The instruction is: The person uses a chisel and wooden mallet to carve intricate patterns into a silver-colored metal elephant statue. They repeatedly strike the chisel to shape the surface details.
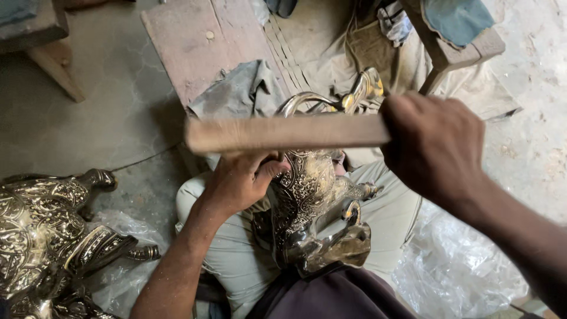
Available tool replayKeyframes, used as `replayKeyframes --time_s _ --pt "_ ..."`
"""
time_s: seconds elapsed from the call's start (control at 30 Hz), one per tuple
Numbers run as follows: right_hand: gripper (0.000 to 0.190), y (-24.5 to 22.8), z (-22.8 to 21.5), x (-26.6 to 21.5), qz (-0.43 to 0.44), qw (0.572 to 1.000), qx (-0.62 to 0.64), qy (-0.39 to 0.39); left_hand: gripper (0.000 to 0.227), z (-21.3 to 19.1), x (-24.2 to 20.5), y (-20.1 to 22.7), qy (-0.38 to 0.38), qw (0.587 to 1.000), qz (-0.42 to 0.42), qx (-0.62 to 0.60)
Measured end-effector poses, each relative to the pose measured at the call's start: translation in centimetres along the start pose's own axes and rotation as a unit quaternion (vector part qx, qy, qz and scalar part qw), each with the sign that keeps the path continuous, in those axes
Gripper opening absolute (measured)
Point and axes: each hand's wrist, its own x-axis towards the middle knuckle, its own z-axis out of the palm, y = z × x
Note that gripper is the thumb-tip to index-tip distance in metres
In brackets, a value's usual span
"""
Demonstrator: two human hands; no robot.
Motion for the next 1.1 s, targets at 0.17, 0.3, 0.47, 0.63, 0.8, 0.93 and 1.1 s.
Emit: replayKeyframes --time_s 0.17,0.3,0.47,0.63,0.8,0.93,1.1 --pt "0.018 -0.6 -0.9 0.0 0.148 0.935 0.316 -0.055 0.045 0.5 -0.3 -0.7 -0.009 1.000 -0.008 0.019" --pt "0.012 -0.8 -1.0 0.2 0.062 0.990 0.124 0.002 0.045 0.6 -0.6 -1.0 -0.016 1.000 -0.012 0.015" --pt "0.019 -0.2 -0.5 -0.1 0.059 0.989 -0.108 -0.086 0.038 0.2 -0.3 -0.9 -0.029 0.998 -0.017 0.052" --pt "0.015 -0.9 -0.6 -1.5 0.095 0.994 0.031 -0.039 0.034 0.2 -0.2 -0.4 -0.019 0.997 -0.021 0.066" --pt "0.015 -1.8 -0.6 -2.2 0.068 0.993 0.097 -0.010 0.039 0.0 -0.1 -0.3 -0.018 0.998 -0.002 0.053" --pt "0.022 -1.6 -0.6 -2.4 0.105 0.991 0.036 -0.074 0.023 0.4 -1.1 -0.2 0.010 0.997 -0.064 -0.033" --pt "0.045 -1.7 -1.0 -1.7 0.120 0.961 0.232 -0.086 0.018 1.8 -3.9 0.1 0.181 0.961 -0.089 -0.190"
